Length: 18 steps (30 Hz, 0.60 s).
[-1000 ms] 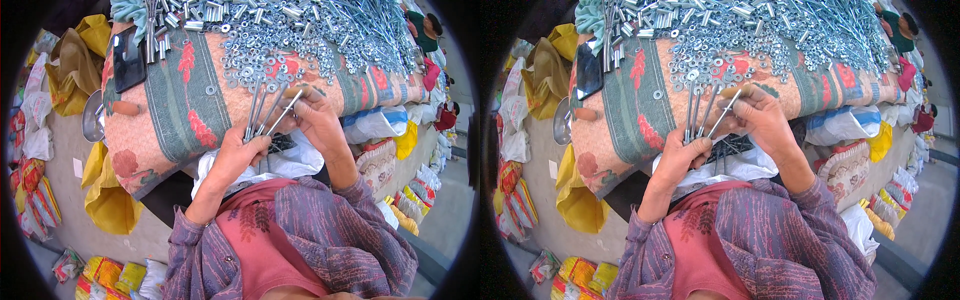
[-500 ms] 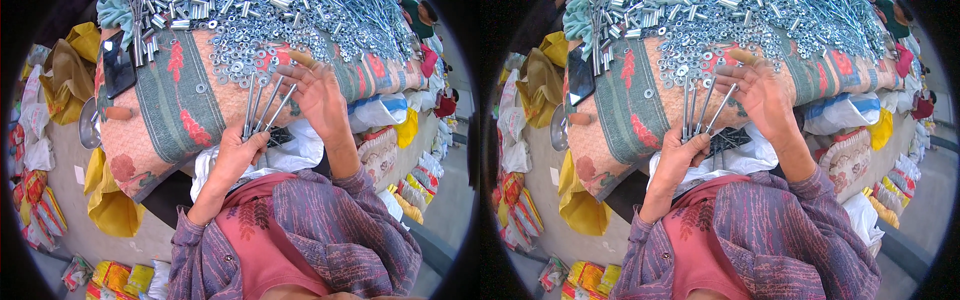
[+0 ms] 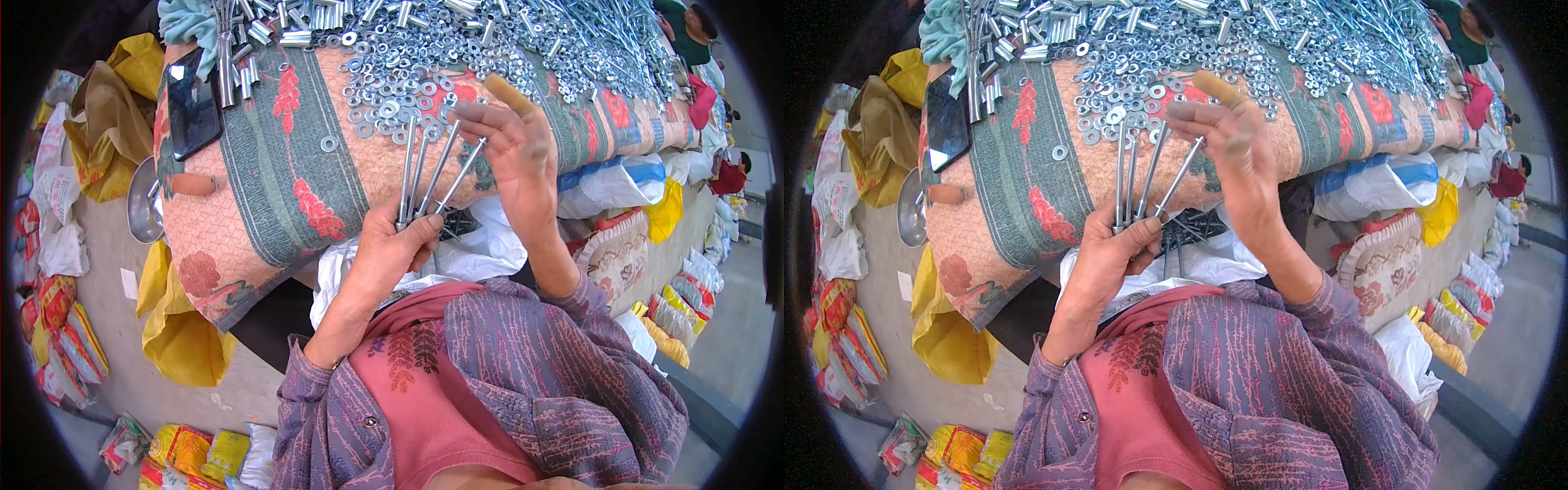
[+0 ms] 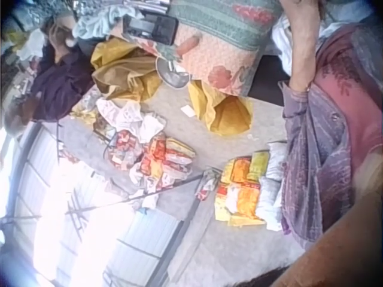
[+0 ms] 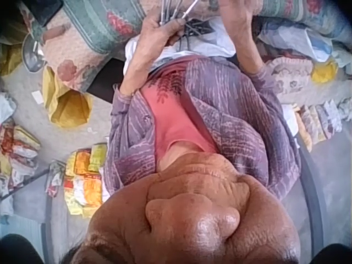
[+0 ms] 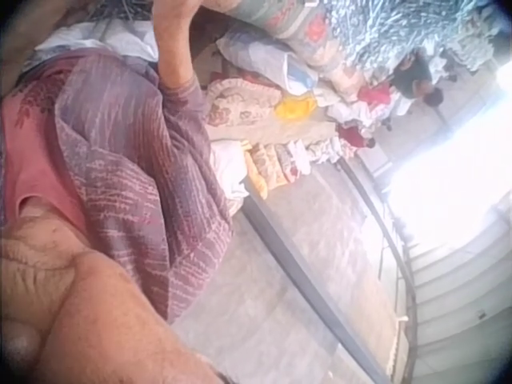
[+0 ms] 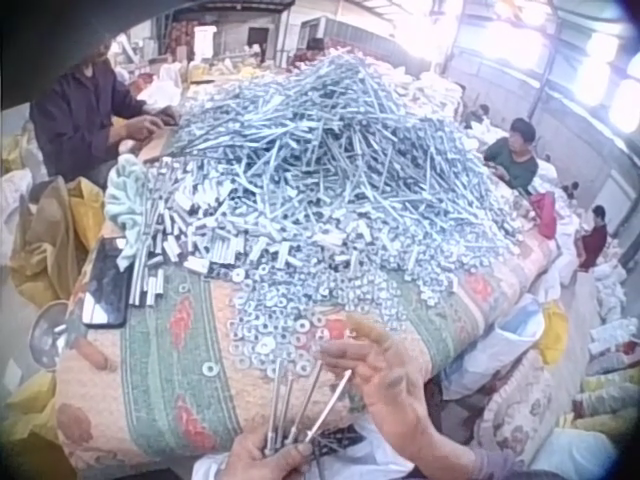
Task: The person assembles metal washers onto long screws by hand.
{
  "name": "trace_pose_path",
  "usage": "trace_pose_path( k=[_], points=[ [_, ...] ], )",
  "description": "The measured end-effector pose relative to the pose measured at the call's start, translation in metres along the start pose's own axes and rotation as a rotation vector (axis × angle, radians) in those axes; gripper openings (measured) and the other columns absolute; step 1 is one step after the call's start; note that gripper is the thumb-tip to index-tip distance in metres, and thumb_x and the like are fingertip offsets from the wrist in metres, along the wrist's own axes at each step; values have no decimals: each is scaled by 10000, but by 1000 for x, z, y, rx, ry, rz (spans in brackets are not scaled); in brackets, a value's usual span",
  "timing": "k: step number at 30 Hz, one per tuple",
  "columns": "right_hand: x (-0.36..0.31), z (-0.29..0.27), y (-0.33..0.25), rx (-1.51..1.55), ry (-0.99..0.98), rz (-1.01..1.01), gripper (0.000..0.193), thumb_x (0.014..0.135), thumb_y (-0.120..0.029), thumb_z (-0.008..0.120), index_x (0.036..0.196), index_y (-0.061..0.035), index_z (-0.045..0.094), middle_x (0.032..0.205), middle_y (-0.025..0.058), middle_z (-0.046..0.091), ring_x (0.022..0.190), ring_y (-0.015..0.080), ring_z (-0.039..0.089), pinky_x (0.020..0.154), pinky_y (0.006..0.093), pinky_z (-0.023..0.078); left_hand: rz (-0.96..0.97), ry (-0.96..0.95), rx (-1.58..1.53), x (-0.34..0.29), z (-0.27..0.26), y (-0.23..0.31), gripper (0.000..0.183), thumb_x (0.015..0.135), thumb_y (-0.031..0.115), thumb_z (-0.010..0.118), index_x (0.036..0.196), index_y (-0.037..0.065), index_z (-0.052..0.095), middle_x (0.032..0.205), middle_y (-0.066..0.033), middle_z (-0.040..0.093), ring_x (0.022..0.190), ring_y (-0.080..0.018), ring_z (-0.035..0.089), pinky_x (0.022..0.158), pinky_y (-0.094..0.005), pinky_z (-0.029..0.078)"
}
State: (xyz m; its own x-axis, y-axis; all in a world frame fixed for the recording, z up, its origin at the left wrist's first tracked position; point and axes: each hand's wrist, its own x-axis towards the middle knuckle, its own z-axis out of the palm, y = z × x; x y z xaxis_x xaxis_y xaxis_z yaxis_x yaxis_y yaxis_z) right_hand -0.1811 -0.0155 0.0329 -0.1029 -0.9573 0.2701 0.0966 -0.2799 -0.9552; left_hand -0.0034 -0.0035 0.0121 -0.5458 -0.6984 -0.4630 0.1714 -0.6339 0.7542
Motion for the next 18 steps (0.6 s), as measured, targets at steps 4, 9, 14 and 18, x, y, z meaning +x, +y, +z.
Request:
trace_pose_path(
  k=[4, 9, 14, 18],
  points=[
    [3, -2, 0, -111, 62, -186, 586, 944, -388, 417, 1310, 56, 303, 1181, 220, 505, 1073, 273, 536, 921, 363, 425, 49, -11, -43, -1, -1, -1, 147, 829, 113, 624, 921, 19, 559, 628, -35, 539, 436, -62, 426, 365, -186, 281],
    [18, -34, -1, -662, 119, -29, 238, 864, -120, 550, 1074, -14, 582, 972, 109, 601, 886, 177, 601, 751, 282, 467, 154, -8, -98, -3, -6, 1, 156, 836, 154, 627, 907, 33, 559, 639, -21, 545, 452, -55, 429, 394, -195, 311],
    [27, -38, 20, -1267, -60, -169, 145, 785, -109, 609, 927, -85, 627, 866, 100, 550, 733, 273, 579, 662, 368, 459, 129, -10, -143, 0, -6, -4, 168, 832, 119, 624, 931, -1, 559, 632, -49, 532, 467, -88, 440, 397, -196, 309],
    [34, -41, 21, -1297, -114, -201, 133, 780, -128, 617, 906, -88, 612, 859, 98, 527, 722, 291, 571, 643, 381, 459, 101, 16, -139, -1, -8, -4, 167, 836, 121, 622, 936, 2, 561, 626, -45, 532, 468, -81, 439, 397, -191, 306]
  ],
)
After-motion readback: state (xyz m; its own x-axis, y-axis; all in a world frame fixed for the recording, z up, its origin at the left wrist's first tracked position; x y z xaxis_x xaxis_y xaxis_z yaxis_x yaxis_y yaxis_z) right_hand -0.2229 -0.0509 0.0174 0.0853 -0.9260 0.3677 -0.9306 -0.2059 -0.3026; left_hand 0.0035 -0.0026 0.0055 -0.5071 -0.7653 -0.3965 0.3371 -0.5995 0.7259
